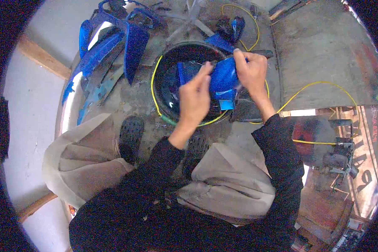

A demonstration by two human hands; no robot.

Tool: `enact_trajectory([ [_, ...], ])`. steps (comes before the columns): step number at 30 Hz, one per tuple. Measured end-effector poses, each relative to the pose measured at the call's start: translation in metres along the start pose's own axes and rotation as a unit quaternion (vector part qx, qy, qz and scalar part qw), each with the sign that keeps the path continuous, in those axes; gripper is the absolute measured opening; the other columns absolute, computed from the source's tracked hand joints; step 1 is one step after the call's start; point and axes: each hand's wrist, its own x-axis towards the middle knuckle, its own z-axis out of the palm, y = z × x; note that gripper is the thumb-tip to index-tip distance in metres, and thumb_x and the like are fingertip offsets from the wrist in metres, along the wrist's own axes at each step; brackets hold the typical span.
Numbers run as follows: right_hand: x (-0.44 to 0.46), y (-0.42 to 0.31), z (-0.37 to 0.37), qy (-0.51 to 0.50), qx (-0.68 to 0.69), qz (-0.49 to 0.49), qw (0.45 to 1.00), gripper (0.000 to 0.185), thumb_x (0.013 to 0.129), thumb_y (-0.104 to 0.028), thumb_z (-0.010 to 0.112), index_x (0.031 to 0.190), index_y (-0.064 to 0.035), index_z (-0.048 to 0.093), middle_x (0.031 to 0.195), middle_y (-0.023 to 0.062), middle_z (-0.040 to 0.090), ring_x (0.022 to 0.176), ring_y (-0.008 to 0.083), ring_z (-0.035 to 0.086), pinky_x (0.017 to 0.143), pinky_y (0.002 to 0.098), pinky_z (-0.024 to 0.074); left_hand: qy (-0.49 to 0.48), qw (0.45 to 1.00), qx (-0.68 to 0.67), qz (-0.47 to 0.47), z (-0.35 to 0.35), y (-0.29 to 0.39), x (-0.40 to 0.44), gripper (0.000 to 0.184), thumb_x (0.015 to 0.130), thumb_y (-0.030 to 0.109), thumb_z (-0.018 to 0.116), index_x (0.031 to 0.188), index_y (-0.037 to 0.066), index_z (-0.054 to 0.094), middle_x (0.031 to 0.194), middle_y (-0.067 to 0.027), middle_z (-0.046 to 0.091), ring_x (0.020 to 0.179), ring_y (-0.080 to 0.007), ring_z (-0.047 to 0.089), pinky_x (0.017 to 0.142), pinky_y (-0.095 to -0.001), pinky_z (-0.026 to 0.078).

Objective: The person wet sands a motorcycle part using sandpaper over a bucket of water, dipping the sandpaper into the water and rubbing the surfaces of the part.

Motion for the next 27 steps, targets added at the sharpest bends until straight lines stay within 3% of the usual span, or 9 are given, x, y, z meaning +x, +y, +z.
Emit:
enact_trajectory([
  [2,0.004,0.006,-0.001,0.008,-0.005,0.017,1.000,0.050,0.097,-0.038,0.064,0.071,0.0051,0.066,0.059,0.0246,0.055,0.049,0.0323,0.059,0.057,0.0452,0.0457,0.006,0.996,0.046,0.080,0.016,-0.004,-0.011,0.036,0.105,0.001,0.057,0.140,-0.003,0.065,0.145,-0.0271,0.061,0.142,-0.0400,0.054,0.117,-0.0440,0.046],
  [7,0.007,0.012,0.000,-0.002,-0.013,0.038,0.999,0.051,0.097,-0.037,0.063,0.070,0.0054,0.065,0.058,0.0256,0.053,0.048,0.0307,0.057,0.056,0.0462,0.0444,-0.044,0.992,0.084,0.079,-0.001,-0.002,-0.057,0.039,0.102,-0.004,0.057,0.141,-0.005,0.063,0.147,-0.0279,0.060,0.142,-0.0393,0.054,0.118,-0.0479,0.046],
  [14,0.003,0.008,0.002,0.002,0.003,0.039,0.999,0.052,0.097,-0.038,0.062,0.070,0.0067,0.063,0.058,0.0257,0.052,0.047,0.0285,0.056,0.055,0.0470,0.0429,-0.025,0.996,0.059,0.062,0.014,-0.004,0.014,0.037,0.102,-0.001,0.058,0.138,-0.005,0.065,0.145,-0.0292,0.060,0.140,-0.0407,0.056,0.112,-0.0455,0.050],
  [20,0.009,0.018,-0.001,0.022,0.002,0.065,0.998,0.052,0.097,-0.038,0.062,0.070,0.0075,0.063,0.056,0.0249,0.050,0.046,0.0273,0.054,0.054,0.0468,0.0425,-0.026,0.992,0.085,0.093,0.012,-0.002,-0.044,0.036,0.104,0.000,0.057,0.139,-0.005,0.065,0.144,-0.0293,0.061,0.141,-0.0395,0.056,0.115,-0.0450,0.048],
  [25,0.000,0.003,0.001,0.018,0.002,0.031,0.999,0.051,0.096,-0.037,0.061,0.069,0.0068,0.063,0.058,0.0270,0.051,0.046,0.0276,0.054,0.054,0.0470,0.0433,-0.005,0.993,0.050,0.109,0.025,0.004,0.018,0.034,0.104,-0.002,0.055,0.136,-0.005,0.066,0.141,-0.0277,0.064,0.138,-0.0400,0.058,0.112,-0.0462,0.051],
  [27,-0.002,0.012,-0.001,0.018,-0.002,0.041,0.999,0.051,0.096,-0.037,0.061,0.070,0.0067,0.063,0.057,0.0266,0.051,0.045,0.0281,0.055,0.054,0.0468,0.0432,-0.017,0.991,0.068,0.112,0.021,0.004,-0.001,0.035,0.103,-0.002,0.055,0.136,-0.005,0.066,0.142,-0.0280,0.063,0.139,-0.0405,0.057,0.113,-0.0461,0.050],
])
